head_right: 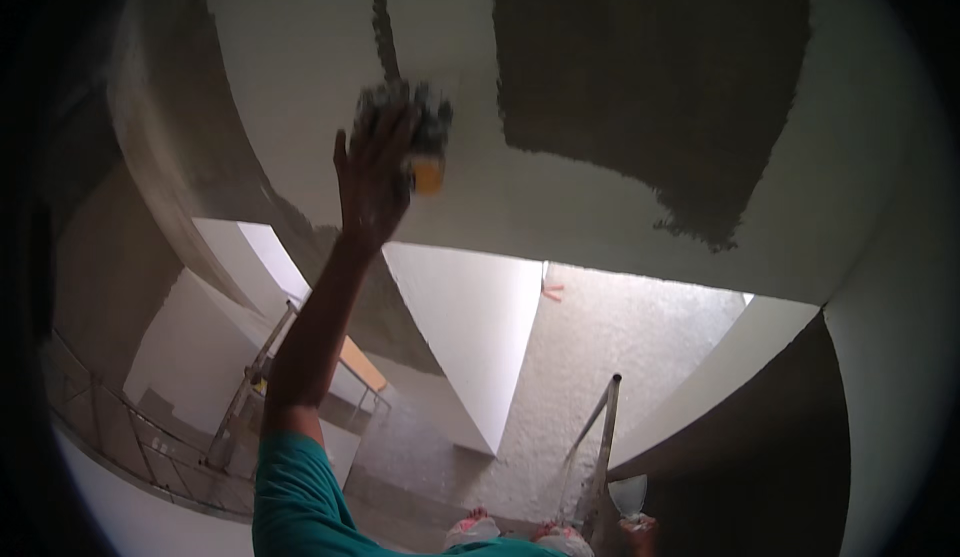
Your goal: The person applies plaster to a ceiling using a trowel and hawk. They repeatedly scoop plaster from the hawk and spread it onto the ceiling surface while standing on a staircase.
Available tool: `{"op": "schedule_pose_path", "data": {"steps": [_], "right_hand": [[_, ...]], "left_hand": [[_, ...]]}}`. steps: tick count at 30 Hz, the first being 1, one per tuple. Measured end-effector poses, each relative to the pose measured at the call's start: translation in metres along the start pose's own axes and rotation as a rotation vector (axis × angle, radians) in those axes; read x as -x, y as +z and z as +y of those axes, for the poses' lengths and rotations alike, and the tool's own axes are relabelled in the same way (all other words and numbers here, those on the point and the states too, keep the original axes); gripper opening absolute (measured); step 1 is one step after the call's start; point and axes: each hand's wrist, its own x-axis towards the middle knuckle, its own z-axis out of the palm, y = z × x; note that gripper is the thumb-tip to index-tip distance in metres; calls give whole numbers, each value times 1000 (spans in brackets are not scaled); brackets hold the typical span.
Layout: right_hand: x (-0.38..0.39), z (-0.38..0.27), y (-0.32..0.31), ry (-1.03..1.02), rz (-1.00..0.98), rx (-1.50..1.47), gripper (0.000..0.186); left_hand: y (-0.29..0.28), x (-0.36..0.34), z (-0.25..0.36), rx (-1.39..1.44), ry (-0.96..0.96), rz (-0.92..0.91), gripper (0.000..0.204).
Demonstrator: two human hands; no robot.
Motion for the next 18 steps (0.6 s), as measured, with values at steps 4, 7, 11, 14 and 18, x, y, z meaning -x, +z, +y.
{"op": "schedule_pose_path", "data": {"steps": [4, 7, 11, 14, 18], "right_hand": [[22, 1, -39, 36, 106, 55, 17], [10, -27, 13, 16, 96, -29, 17], [17, -33, 34, 22, 149, -67, 17], [18, -33, 48, 14, 137, -89, 17], [30, -23, 36, 43, 220, -90, 17]], "left_hand": [[24, -73, -6, 30, -42, 229, 72], [-13, -221, -51, -25, 213, 422, 78], [-13, -266, -41, 33, 100, 302, 76], [35, -212, -59, 98, 269, 405, 79], [14, -116, -6, -188, 145, 64, 76]]}}
